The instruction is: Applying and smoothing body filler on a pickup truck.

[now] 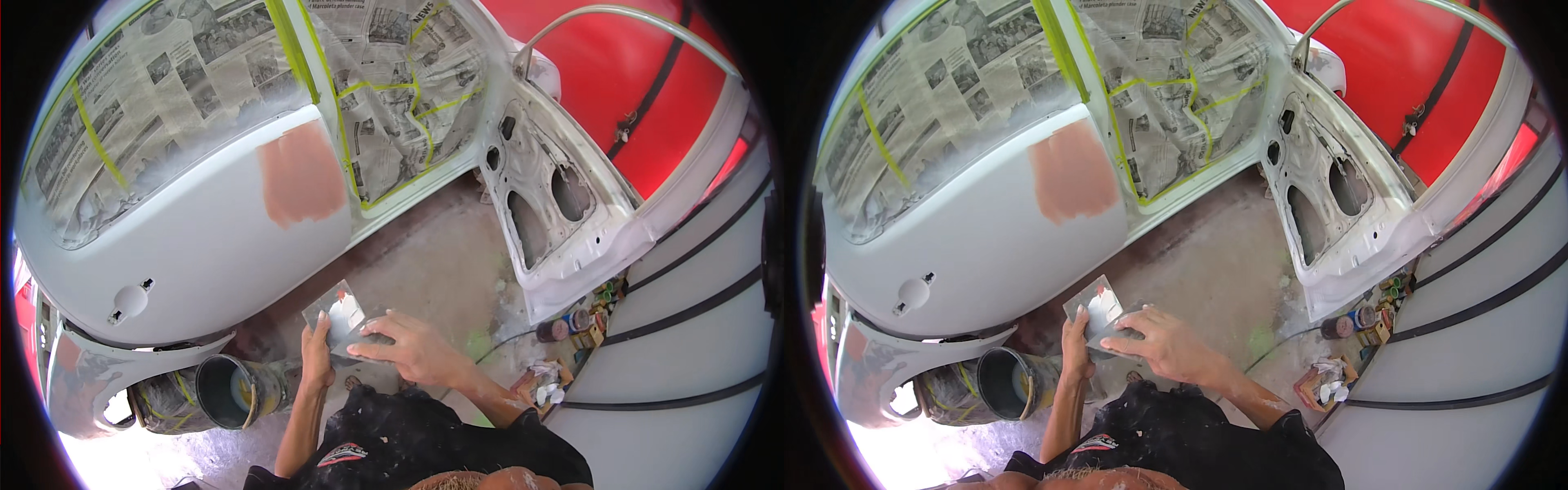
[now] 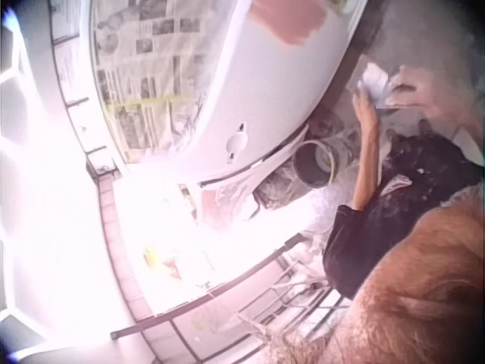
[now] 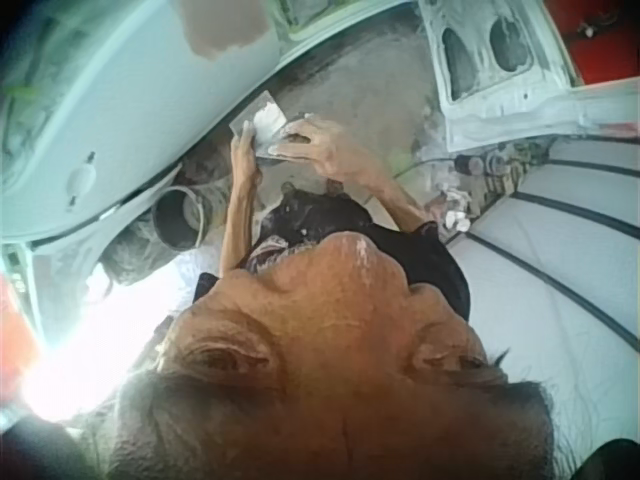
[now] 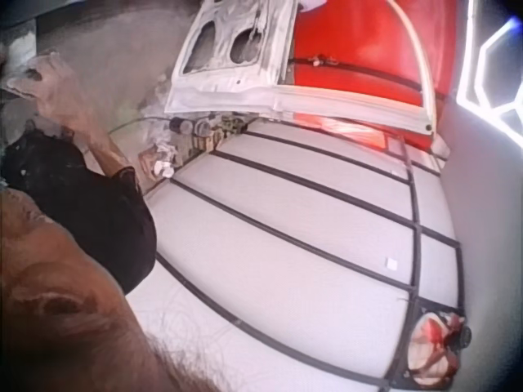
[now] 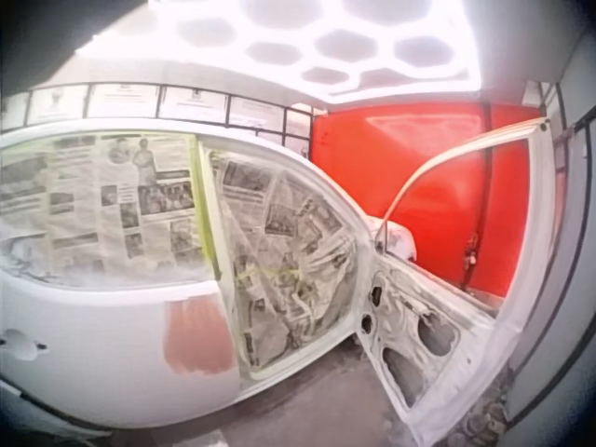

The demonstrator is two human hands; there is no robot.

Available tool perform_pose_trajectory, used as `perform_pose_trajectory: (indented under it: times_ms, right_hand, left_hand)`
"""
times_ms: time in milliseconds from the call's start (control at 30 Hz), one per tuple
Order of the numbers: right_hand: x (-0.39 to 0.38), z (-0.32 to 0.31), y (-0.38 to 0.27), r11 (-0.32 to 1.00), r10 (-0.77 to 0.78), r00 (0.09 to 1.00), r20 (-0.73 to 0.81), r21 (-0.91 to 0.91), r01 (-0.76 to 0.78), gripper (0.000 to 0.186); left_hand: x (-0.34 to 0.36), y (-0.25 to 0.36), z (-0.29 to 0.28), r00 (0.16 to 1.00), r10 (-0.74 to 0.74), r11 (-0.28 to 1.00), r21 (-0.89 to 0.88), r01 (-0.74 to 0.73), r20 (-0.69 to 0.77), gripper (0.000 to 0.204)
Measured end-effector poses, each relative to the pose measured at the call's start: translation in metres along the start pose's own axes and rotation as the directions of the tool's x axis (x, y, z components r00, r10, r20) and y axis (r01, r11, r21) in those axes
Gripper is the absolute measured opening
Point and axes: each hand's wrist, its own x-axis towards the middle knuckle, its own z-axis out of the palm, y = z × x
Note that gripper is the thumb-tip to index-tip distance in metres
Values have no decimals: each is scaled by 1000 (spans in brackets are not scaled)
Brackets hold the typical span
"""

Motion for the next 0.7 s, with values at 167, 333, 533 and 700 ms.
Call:
perform_pose_trajectory:
  times_ms: [167,333,533,700]
  right_hand:
    - [1,10,7,988,-151,985,-88,-43,148,59]
    - [-13,-3,43,922,51,990,-131,-374,-97,53]
    - [-17,73,84,145,704,695,-144,988,58,30]
    - [-18,107,111,-472,621,737,266,878,80,36]
  left_hand:
    - [6,-6,1,968,-234,808,-536,244,88,42]
    - [-5,2,-29,936,59,597,-764,246,348,44]
    - [4,4,14,555,784,315,591,-743,280,48]
    - [-24,3,42,767,334,-8,816,-578,547,72]
